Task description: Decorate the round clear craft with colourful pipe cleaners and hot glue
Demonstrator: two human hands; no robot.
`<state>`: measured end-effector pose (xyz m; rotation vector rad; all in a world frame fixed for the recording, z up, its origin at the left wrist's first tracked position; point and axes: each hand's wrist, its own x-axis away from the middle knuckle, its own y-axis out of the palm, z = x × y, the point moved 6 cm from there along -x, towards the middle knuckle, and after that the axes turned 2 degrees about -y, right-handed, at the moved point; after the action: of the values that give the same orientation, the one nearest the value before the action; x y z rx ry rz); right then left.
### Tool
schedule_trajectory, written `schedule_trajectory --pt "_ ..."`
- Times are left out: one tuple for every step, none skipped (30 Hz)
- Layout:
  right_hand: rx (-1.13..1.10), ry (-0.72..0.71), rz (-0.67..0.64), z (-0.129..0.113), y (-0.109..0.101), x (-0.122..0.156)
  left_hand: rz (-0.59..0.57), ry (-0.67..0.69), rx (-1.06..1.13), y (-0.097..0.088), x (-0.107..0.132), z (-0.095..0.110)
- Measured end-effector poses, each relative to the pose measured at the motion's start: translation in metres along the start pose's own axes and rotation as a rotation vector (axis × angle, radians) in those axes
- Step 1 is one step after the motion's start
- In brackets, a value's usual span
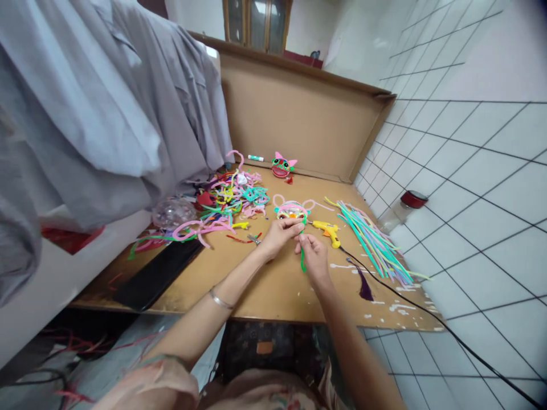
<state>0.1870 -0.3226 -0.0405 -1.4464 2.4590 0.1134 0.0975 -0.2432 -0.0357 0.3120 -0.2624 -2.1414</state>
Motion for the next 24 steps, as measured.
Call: schedule_trajectory --pt "-0.002 -0.014 0.002 0.0 -0.002 -0.002 -0.023 -0.008 0.009 0.003 -0.005 -0.001" --pt "-0.002 -0.029 0.002 -0.001 -0.003 -0.004 -0.055 -0.02 0.033 0.005 -0.009 -0.004" --pt "0.001 -0.04 -0.004 -0.001 -0.005 -0.005 -0.091 -0.037 0.066 0.008 -0.013 -0.007" --pt "0.008 -0.042 -0.015 0.0 -0.006 -0.007 -0.125 -0.056 0.097 0.01 -0.015 -0.011" --pt "0.015 -0.031 -0.031 0.001 -0.007 -0.008 -0.151 -0.076 0.115 0.011 -0.017 -0.015" --pt "0.018 -0.009 -0.047 0.004 -0.007 -0.009 -0.163 -0.088 0.126 0.011 -0.018 -0.019" --pt "0.014 0.023 -0.061 0.006 -0.007 -0.009 -0.157 -0.087 0.133 0.01 -0.019 -0.021" --pt "0.001 0.058 -0.071 0.008 -0.007 -0.009 -0.139 -0.073 0.13 0.007 -0.019 -0.023" --pt "-0.014 0.09 -0.074 0.011 -0.007 -0.008 -0.115 -0.048 0.116 0.004 -0.019 -0.023" --pt "-0.026 0.113 -0.077 0.012 -0.006 -0.007 -0.087 -0.016 0.092 0.0 -0.019 -0.022" --pt "-0.031 0.122 -0.082 0.013 -0.005 -0.007 -0.063 0.016 0.058 -0.003 -0.018 -0.02" --pt "-0.03 0.122 -0.09 0.014 -0.003 -0.006 -0.042 0.045 0.022 -0.006 -0.016 -0.018" --pt "-0.025 0.118 -0.097 0.014 -0.002 -0.005 -0.022 0.07 -0.011 -0.008 -0.015 -0.016" --pt "-0.019 0.112 -0.104 0.015 0.0 -0.005 -0.003 0.089 -0.038 -0.011 -0.014 -0.014" --pt "-0.015 0.109 -0.109 0.015 0.001 -0.005 0.016 0.101 -0.059 -0.012 -0.013 -0.012" --pt "-0.014 0.111 -0.11 0.016 0.002 -0.005 0.033 0.111 -0.075 -0.014 -0.011 -0.01" --pt "-0.012 0.115 -0.106 0.016 0.003 -0.005 0.048 0.117 -0.09 -0.015 -0.01 -0.008" --pt "-0.009 0.117 -0.101 0.017 0.004 -0.005 0.06 0.122 -0.102 -0.015 -0.009 -0.006" --pt "-0.005 0.117 -0.095 0.017 0.004 -0.005 0.065 0.126 -0.113 -0.015 -0.008 -0.005" --pt "0.001 0.114 -0.09 0.017 0.004 -0.006 0.067 0.131 -0.121 -0.015 -0.008 -0.004" --pt "0.008 0.11 -0.086 0.016 0.004 -0.006 0.066 0.14 -0.126 -0.014 -0.007 -0.002" --pt "0.013 0.107 -0.085 0.016 0.004 -0.006 0.065 0.151 -0.129 -0.014 -0.007 -0.001" --pt "0.018 0.103 -0.087 0.015 0.004 -0.006 0.062 0.164 -0.129 -0.014 -0.007 0.0" --pt "0.022 0.099 -0.09 0.014 0.004 -0.006 0.059 0.177 -0.127 -0.013 -0.007 0.001"
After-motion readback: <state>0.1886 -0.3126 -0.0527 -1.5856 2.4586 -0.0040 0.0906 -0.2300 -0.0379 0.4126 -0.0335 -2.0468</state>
